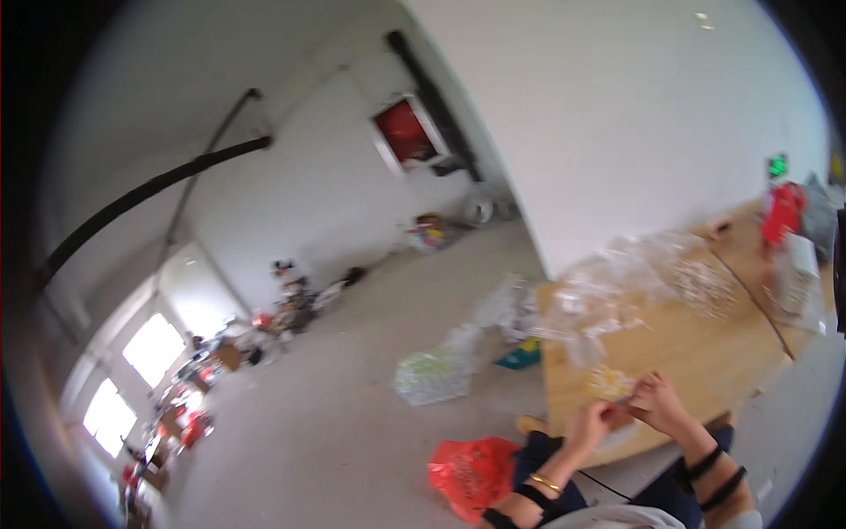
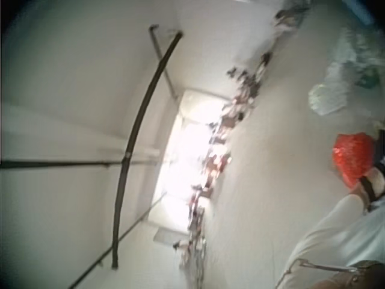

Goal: The person is packaging small white rectangular items into clear plastic bags and then placing them into a larger container.

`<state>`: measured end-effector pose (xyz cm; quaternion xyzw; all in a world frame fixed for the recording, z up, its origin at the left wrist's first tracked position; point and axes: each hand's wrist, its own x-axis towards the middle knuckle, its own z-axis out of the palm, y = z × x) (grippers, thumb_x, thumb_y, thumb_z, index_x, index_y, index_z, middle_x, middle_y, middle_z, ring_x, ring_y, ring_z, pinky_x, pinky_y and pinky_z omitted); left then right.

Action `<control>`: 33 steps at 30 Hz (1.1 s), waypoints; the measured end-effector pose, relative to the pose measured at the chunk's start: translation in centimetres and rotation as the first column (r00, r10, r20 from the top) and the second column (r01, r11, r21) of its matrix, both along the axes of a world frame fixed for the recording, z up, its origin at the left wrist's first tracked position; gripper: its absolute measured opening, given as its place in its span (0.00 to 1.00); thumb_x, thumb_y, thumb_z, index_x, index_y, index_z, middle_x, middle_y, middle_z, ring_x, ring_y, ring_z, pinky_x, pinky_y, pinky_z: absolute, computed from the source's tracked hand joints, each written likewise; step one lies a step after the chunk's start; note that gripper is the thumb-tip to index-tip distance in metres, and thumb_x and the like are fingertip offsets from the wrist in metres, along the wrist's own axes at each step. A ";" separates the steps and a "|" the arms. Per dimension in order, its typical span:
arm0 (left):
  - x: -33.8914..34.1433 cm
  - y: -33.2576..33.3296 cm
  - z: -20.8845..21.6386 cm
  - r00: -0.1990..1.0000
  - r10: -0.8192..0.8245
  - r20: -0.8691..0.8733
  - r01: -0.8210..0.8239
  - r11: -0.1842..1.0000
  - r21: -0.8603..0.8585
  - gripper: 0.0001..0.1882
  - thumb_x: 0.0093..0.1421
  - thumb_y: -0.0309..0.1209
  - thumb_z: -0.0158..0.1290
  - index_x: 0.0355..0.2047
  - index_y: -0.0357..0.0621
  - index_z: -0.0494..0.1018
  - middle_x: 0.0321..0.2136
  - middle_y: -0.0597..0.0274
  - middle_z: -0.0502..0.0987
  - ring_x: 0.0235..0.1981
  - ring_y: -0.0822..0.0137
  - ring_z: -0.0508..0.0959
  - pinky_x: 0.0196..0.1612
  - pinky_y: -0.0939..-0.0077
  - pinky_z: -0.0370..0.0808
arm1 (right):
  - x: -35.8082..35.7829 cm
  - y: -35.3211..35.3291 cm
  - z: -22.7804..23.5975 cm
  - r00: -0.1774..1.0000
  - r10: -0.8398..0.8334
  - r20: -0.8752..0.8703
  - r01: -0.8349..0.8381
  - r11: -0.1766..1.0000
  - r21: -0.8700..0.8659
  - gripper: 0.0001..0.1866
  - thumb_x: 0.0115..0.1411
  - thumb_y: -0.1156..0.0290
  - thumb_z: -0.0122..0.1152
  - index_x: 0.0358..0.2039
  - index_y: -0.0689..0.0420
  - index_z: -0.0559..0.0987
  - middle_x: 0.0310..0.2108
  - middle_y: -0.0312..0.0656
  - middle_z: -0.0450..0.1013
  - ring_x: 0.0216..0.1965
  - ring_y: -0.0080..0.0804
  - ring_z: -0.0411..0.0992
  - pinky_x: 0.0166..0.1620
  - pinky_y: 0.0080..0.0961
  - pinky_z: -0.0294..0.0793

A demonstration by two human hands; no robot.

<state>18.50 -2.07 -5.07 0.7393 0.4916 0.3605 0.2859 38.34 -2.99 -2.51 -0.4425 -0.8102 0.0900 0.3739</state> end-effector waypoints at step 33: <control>-2.7 0.6 -0.5 1.000 0.001 0.024 -0.002 1.000 0.027 0.11 0.54 0.35 0.59 0.32 0.41 0.77 0.27 0.54 0.79 0.30 0.59 0.80 0.34 0.70 0.75 | 2.4 0.1 3.0 0.958 -0.138 -0.251 0.145 0.989 0.012 0.10 0.37 0.76 0.67 0.24 0.53 0.78 0.27 0.42 0.71 0.38 0.45 0.69 0.45 0.37 0.65</control>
